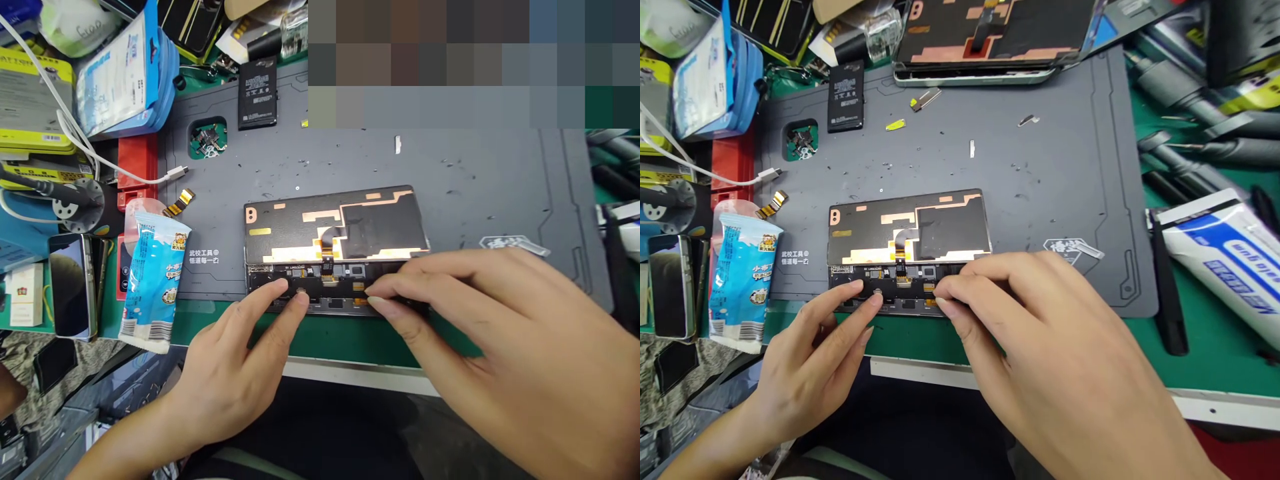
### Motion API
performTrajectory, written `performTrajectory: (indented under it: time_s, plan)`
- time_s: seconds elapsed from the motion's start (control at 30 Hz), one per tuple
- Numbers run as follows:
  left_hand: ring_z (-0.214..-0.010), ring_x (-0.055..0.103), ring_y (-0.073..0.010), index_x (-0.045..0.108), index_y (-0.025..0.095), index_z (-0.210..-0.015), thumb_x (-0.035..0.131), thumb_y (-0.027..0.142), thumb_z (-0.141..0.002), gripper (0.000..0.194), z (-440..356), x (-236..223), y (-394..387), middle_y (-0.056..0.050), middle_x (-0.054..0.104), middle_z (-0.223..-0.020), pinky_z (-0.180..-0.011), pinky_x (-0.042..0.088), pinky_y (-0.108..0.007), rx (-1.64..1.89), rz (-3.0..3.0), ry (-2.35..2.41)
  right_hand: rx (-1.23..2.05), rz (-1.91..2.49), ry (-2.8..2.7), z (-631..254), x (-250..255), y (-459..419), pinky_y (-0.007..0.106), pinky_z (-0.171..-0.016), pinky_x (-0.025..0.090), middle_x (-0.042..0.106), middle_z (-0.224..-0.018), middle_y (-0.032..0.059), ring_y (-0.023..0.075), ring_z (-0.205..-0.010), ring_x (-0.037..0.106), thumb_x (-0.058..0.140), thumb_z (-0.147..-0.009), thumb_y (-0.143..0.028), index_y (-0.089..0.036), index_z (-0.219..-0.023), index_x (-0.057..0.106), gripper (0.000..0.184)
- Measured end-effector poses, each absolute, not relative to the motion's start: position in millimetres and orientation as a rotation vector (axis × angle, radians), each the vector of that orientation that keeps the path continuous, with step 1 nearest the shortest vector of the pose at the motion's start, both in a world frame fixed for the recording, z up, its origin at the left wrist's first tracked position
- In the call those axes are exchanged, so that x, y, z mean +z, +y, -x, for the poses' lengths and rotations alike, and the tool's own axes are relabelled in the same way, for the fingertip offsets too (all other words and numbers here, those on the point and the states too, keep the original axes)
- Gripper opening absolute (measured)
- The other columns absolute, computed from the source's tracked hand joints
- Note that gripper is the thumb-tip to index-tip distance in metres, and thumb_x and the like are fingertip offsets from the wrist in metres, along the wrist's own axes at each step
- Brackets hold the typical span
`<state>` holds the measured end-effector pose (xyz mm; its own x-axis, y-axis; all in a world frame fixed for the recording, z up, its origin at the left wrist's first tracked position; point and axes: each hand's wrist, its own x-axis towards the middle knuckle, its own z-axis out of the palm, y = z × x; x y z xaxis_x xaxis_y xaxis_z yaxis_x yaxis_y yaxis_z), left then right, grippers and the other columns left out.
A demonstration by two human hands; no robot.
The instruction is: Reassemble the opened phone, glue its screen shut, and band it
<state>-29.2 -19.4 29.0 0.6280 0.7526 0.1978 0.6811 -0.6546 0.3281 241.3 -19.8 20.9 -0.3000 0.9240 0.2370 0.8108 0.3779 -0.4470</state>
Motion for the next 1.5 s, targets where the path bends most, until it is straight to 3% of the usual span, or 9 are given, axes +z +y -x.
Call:
performTrajectory:
  time_s: [0.2,0.53,0.87,1.2,1.33,1.5]
  plan:
    - [-0.138,0.067,-0.019,0.066,0.013,-0.15,0.067,0.002,-0.102,0.05,28,27,-19,-0.016,0.065,-0.152,-0.118,0.058,-0.028,0.49,-2.624,1.19,0.348,1.518,-2.175,-242,20,-21,0.042,-0.085,0.047,0.065,-0.111,0.0068,0.0237,-0.098,0.06,0.062,-0.11,-0.019,-0.02,-0.118,0.067,0.009]
    - [-0.12,0.074,-0.0169,0.067,0.014,-0.15,0.066,0.0,-0.101,0.05,29,23,-20,-0.015,0.07,-0.148,-0.102,0.063,-0.027,0.546,-2.649,1.19,0.425,1.591,-2.098,-234,22,-21,0.043,-0.084,0.052,0.07,-0.105,0.0051,0.0269,-0.099,0.067,0.057,-0.112,-0.029,-0.027,-0.111,0.064,0.007]
    - [-0.127,0.071,-0.0184,0.067,0.011,-0.147,0.065,0.001,-0.103,0.046,29,24,-18,-0.017,0.071,-0.144,-0.105,0.061,-0.027,0.553,-2.653,1.161,0.324,1.604,-2.131,-232,23,-15,0.041,-0.084,0.053,0.069,-0.105,0.0071,0.0251,-0.095,0.066,0.066,-0.109,-0.029,-0.02,-0.111,0.069,0.009]
    - [-0.125,0.074,-0.0191,0.067,0.012,-0.147,0.063,0.003,-0.104,0.044,30,24,-18,-0.017,0.073,-0.144,-0.101,0.064,-0.028,0.534,-2.657,1.173,0.379,1.667,-2.037,-233,28,-20,0.046,-0.084,0.056,0.069,-0.111,0.0074,0.0283,-0.102,0.068,0.06,-0.111,-0.032,-0.028,-0.119,0.065,0.01]
    - [-0.122,0.075,-0.0201,0.067,0.014,-0.149,0.062,0.0,-0.102,0.049,33,25,-18,-0.016,0.071,-0.148,-0.1,0.064,-0.029,0.536,-2.647,1.152,0.283,1.892,-1.885,-261,33,-22,0.052,-0.079,0.051,0.066,-0.107,0.0073,0.0314,-0.094,0.066,0.064,-0.109,-0.037,-0.033,-0.12,0.069,0.013]
    - [-0.115,0.078,-0.023,0.067,0.014,-0.152,0.061,0.002,-0.104,0.05,38,22,-15,-0.015,0.071,-0.151,-0.094,0.065,-0.032,0.529,-2.713,1.145,0.076,2.062,-1.727,-299,50,-20,0.047,-0.077,0.052,0.067,-0.099,0.0055,0.0238,-0.079,0.059,0.068,-0.107,-0.037,-0.03,-0.112,0.075,0.011]
